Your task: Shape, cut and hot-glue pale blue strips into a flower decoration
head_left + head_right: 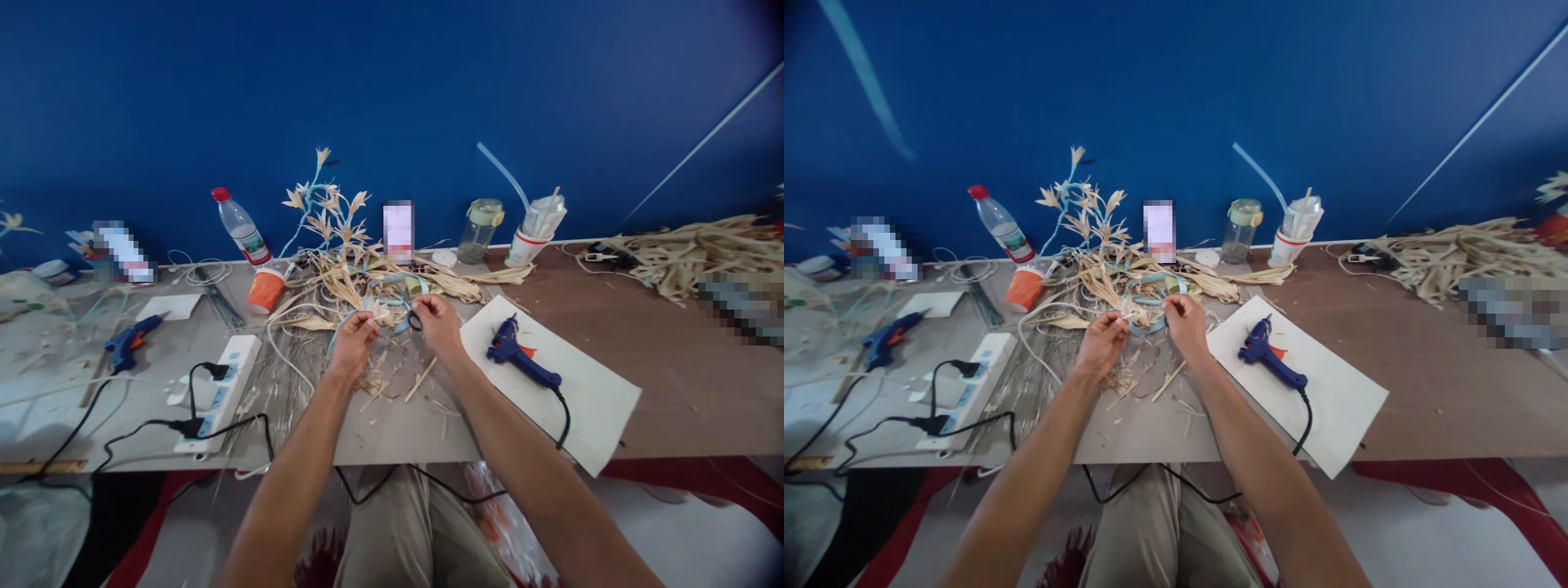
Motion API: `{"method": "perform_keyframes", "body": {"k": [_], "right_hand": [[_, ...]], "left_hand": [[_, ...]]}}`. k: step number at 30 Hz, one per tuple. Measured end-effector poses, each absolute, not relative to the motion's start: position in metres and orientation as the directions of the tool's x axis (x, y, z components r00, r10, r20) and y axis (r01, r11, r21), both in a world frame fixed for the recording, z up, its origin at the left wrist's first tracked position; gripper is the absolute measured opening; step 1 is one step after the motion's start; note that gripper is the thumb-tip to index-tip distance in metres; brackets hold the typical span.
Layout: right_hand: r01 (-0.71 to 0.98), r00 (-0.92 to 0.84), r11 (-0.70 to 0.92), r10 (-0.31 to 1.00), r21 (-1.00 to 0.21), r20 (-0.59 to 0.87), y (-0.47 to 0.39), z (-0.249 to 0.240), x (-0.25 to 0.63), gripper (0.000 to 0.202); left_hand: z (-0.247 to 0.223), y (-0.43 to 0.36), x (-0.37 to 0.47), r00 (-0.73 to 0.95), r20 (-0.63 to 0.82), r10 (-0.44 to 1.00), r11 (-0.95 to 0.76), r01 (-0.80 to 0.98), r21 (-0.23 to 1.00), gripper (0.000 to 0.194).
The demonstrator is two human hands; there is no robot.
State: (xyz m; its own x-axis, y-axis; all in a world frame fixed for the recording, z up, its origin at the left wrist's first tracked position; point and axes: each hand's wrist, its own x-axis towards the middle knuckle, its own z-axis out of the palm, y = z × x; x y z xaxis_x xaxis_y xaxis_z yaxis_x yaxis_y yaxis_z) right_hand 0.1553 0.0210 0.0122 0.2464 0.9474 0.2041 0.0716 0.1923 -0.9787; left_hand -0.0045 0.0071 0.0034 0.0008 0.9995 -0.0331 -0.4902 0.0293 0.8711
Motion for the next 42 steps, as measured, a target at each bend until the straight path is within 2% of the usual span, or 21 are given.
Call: {"method": "perform_keyframes", "body": {"k": [2, 4, 8, 11, 16, 25, 28, 36, 42], "right_hand": [[0.187, 0.284, 0.206, 0.925, -0.961, 0.253, 0.024, 0.011, 0.163, 0.019], [0.223, 0.302, 0.199, 0.917, -0.954, 0.261, 0.026, 0.011, 0.167, 0.02], [0.255, 0.219, 0.201, 0.941, -0.946, 0.259, 0.026, 0.009, 0.164, 0.021], [0.353, 0.16, 0.212, 0.946, -0.911, 0.282, 0.025, 0.005, 0.159, 0.021], [0.514, 0.237, 0.168, 0.914, -0.841, 0.328, 0.028, 0.002, 0.167, 0.023], [0.657, 0.299, 0.099, 0.876, -0.747, 0.379, 0.033, 0.0, 0.18, 0.024], [0.653, 0.312, 0.101, 0.867, -0.751, 0.388, 0.035, -0.001, 0.181, 0.025], [0.498, 0.311, 0.139, 0.893, -0.856, 0.326, 0.032, 0.01, 0.176, 0.036], [0.463, 0.233, 0.205, 0.911, -0.863, 0.341, 0.019, 0.037, 0.172, 0.038]], "left_hand": [[0.002, 0.008, -0.005, -0.023, -0.028, 0.999, 0.013, -0.483, 0.876, 0.021], [0.0, 0.009, -0.007, -0.049, -0.021, 0.999, -0.005, -0.475, 0.88, 0.02], [-0.003, 0.012, -0.009, -0.074, -0.033, 0.997, -0.004, -0.452, 0.892, 0.018], [-0.003, 0.012, -0.01, -0.078, -0.042, 0.996, 0.003, -0.442, 0.897, 0.018], [-0.002, 0.012, -0.01, -0.074, -0.059, 0.995, 0.022, -0.428, 0.904, 0.018], [-0.004, 0.012, -0.011, -0.077, -0.057, 0.995, 0.023, -0.39, 0.921, 0.017], [-0.004, 0.013, -0.011, -0.071, -0.068, 0.995, 0.036, -0.382, 0.924, 0.017], [-0.008, 0.012, -0.011, -0.06, -0.029, 0.998, 0.005, -0.366, 0.931, 0.017], [-0.008, 0.012, -0.012, -0.046, -0.037, 0.998, 0.014, -0.426, 0.905, 0.02]]}}
